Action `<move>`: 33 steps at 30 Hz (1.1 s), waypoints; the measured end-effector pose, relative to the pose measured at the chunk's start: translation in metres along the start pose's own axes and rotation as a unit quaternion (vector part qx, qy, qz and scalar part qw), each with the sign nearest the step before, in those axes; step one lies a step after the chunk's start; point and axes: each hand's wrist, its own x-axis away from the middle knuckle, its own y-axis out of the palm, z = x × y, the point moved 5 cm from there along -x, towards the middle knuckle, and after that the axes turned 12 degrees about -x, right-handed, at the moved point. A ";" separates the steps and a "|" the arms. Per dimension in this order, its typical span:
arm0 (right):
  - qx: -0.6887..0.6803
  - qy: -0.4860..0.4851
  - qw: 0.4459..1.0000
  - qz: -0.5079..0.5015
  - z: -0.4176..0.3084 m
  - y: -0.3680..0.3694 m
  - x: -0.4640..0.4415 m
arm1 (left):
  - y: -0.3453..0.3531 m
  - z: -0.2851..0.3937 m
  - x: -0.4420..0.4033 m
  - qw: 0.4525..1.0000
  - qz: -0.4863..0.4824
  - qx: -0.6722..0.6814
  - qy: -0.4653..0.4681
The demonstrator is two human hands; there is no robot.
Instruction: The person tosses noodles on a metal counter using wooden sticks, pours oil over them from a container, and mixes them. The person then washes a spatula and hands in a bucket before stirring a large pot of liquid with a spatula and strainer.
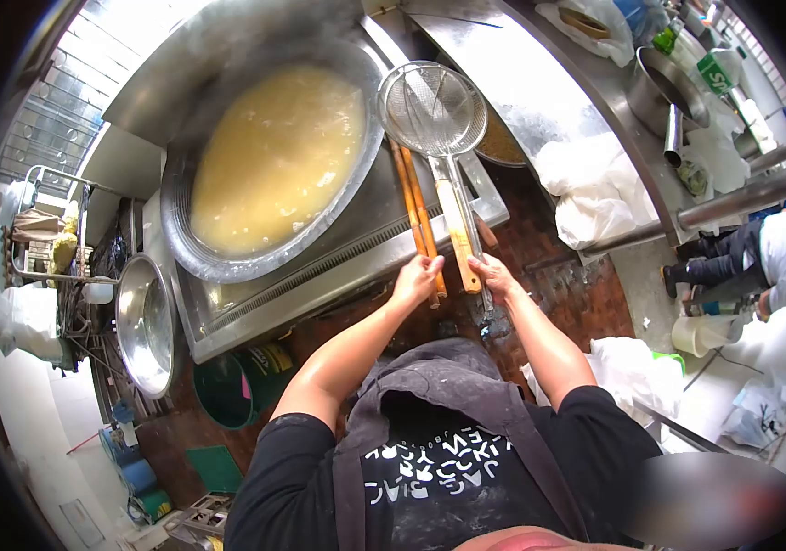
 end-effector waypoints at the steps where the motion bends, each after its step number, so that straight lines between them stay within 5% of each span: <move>1: -0.008 -0.009 1.000 -0.021 -0.013 0.012 0.008 | 0.008 0.010 0.001 0.997 -0.052 0.061 -0.006; 2: 0.003 -0.015 0.999 -0.030 -0.018 0.014 0.008 | 0.023 0.022 0.004 0.959 -0.138 0.244 -0.041; 5: 0.089 -0.033 0.995 0.017 -0.036 0.039 0.019 | 0.021 0.070 -0.002 0.878 -0.122 0.458 -0.068; 7: 0.291 -0.062 0.951 0.086 -0.033 0.032 0.016 | 0.040 0.067 -0.036 0.917 -0.034 0.396 -0.018; 9: 0.317 -0.104 0.937 0.101 -0.044 0.042 0.024 | 0.036 0.070 -0.048 0.939 0.026 0.343 0.010; 12: 0.121 -0.059 0.987 0.088 -0.043 0.044 0.035 | -0.006 0.100 -0.025 0.945 0.051 0.323 0.026; 16: 0.120 -0.011 0.992 0.033 -0.039 0.022 0.044 | -0.079 0.105 -0.004 0.960 0.133 0.247 -0.019; 19: 0.351 -0.156 0.906 0.178 -0.051 0.013 0.041 | -0.128 0.078 -0.017 0.953 0.268 0.142 0.022; 21: 0.318 -0.100 0.920 0.204 -0.040 0.032 0.038 | -0.152 0.049 -0.032 0.936 0.324 0.134 0.035; 23: 0.325 -0.097 0.919 0.201 -0.020 0.024 0.015 | -0.193 0.075 0.021 0.930 0.254 0.264 0.000; 25: 0.372 -0.207 0.884 0.193 0.028 -0.022 -0.042 | -0.209 0.062 0.037 0.926 0.277 0.256 -0.004; 29: 0.345 -0.070 0.904 0.242 0.030 -0.003 -0.044 | -0.219 0.026 0.084 0.910 0.285 0.298 0.035; 33: 0.542 -0.087 0.803 0.233 0.039 -0.032 -0.070 | -0.221 -0.007 0.134 0.906 0.285 0.311 0.041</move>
